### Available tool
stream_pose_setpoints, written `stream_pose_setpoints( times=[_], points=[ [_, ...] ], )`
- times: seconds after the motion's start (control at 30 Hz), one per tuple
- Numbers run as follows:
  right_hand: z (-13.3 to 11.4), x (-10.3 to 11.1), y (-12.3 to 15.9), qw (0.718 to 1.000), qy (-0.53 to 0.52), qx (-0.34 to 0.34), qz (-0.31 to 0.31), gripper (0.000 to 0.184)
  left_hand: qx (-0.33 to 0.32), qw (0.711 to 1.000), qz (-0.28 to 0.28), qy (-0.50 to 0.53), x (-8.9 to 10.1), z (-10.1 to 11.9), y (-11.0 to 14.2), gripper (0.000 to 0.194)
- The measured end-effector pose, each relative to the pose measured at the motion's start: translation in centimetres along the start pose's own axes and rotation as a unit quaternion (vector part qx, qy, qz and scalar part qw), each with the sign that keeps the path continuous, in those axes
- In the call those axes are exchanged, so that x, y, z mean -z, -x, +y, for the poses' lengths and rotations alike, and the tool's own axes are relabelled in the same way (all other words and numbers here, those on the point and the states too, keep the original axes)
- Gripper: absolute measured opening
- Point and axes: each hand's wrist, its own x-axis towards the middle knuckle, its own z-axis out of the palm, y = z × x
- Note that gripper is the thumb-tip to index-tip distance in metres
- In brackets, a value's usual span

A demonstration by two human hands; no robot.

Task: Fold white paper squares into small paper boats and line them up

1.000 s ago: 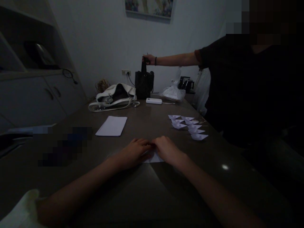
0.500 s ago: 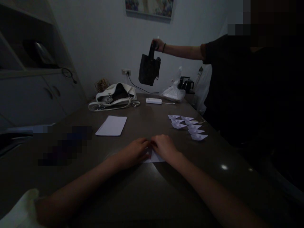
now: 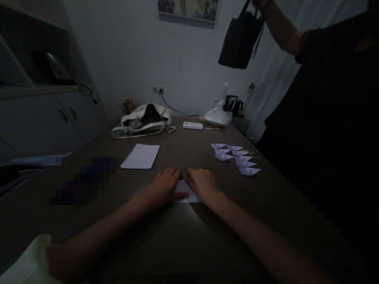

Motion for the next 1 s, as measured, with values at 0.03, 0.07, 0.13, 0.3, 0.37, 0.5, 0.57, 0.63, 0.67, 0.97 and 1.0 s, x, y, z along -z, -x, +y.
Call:
stream_pose_setpoints(
  times=[0.03,0.07,0.13,0.3,0.37,0.5,0.57,0.63,0.67,0.97,1.0],
  points=[
    [-0.2,0.0,0.0,1.000,0.001,-0.001,0.003,0.014,0.006,1.000,0.000,-0.010,0.0,0.0,0.1,0.045],
    [-0.3,0.0,0.1,1.000,0.002,-0.002,0.006,0.014,0.011,1.000,-0.001,-0.018,0.1,0.1,0.1,0.046],
    [-0.5,0.0,0.2,1.000,0.007,-0.008,0.008,0.016,0.014,1.000,-0.004,-0.028,0.2,0.2,0.2,0.047],
    [-0.4,-0.4,0.2,0.999,0.016,-0.022,0.021,0.017,0.022,0.999,-0.012,-0.036,0.4,0.5,0.3,0.045],
    [-0.6,-0.8,0.1,0.999,0.028,-0.022,0.032,0.017,0.022,0.999,-0.008,-0.042,0.3,0.5,0.3,0.045],
    [-1.1,-1.5,-0.2,0.998,0.041,-0.036,0.045,0.016,0.027,0.998,0.006,-0.056,0.1,0.4,0.3,0.049],
    [-1.5,-1.7,-0.4,0.997,0.043,-0.042,0.051,0.015,0.039,0.997,0.013,-0.069,-0.1,0.4,0.3,0.053],
    [-1.7,-1.9,-0.6,0.996,0.045,-0.049,0.055,0.015,0.059,0.995,0.021,-0.079,-0.2,0.4,0.3,0.058],
    [-1.8,-1.9,-0.6,0.996,0.045,-0.052,0.056,0.015,0.070,0.994,0.023,-0.081,-0.3,0.4,0.3,0.060],
    [-2.6,-1.6,-0.9,0.996,0.032,-0.067,0.040,0.020,0.113,0.993,0.013,-0.042,-0.5,0.4,0.3,0.071],
    [-2.7,-1.6,-0.9,0.997,0.031,-0.067,0.039,0.021,0.114,0.993,0.013,-0.041,-0.5,0.4,0.3,0.071]
  ],
)
